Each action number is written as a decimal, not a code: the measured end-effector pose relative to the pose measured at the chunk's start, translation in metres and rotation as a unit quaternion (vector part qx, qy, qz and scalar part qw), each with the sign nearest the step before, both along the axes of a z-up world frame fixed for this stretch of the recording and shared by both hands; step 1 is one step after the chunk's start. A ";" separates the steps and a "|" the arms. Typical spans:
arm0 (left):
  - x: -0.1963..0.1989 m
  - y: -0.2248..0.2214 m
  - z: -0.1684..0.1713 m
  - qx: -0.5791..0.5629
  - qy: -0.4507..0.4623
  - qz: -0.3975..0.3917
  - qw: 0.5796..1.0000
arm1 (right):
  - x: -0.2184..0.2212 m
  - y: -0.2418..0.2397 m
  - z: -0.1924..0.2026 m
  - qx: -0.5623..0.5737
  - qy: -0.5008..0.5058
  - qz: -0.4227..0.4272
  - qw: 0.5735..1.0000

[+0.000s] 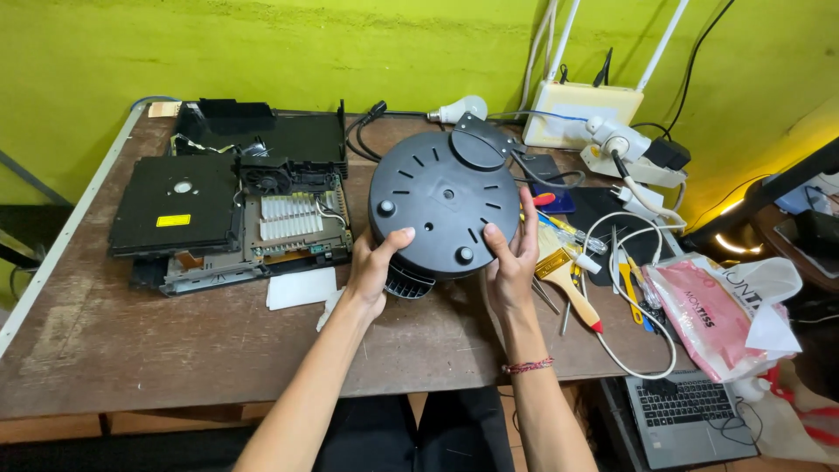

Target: Cleaning and inspecting a waffle maker using a brush and a cloth on a repair bench.

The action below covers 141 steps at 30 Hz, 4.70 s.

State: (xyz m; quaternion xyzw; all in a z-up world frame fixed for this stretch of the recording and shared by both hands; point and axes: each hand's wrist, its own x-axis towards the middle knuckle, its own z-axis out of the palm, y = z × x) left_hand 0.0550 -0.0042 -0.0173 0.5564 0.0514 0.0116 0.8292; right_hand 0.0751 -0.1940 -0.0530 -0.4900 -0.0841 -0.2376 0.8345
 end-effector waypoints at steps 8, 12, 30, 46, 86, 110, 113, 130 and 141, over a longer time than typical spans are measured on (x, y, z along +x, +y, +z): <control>-0.009 -0.001 -0.013 -0.014 -0.005 0.029 0.999 | -0.001 -0.002 -0.026 0.033 0.041 0.009 0.999; -0.016 -0.003 -0.008 -0.036 0.001 0.057 0.998 | -0.008 0.001 -0.020 0.021 0.060 0.024 0.998; -0.038 0.024 -0.010 -0.066 -0.011 0.122 0.990 | -0.036 0.009 -0.013 -0.117 0.124 0.105 0.980; -0.043 0.015 -0.001 -0.150 -0.025 0.060 0.987 | -0.064 -0.016 0.027 -0.239 0.115 0.061 0.962; -0.035 0.035 -0.027 -0.252 0.004 0.103 0.962 | -0.060 -0.097 0.024 -0.587 0.221 -0.286 0.725; -0.044 0.064 -0.011 -0.305 0.014 0.120 0.945 | 0.004 0.003 0.032 -0.440 -0.040 -0.227 0.868; -0.044 0.066 -0.006 -0.312 0.019 0.120 0.942 | 0.024 0.015 0.021 -0.479 -0.079 -0.217 0.847; -0.048 0.079 -0.006 -0.325 0.020 0.114 0.938 | 0.023 0.034 -0.040 -0.574 -0.140 -0.118 0.798; -0.048 0.077 -0.009 -0.335 0.011 0.103 0.937 | -0.013 0.014 0.000 -0.516 -0.125 -0.209 0.821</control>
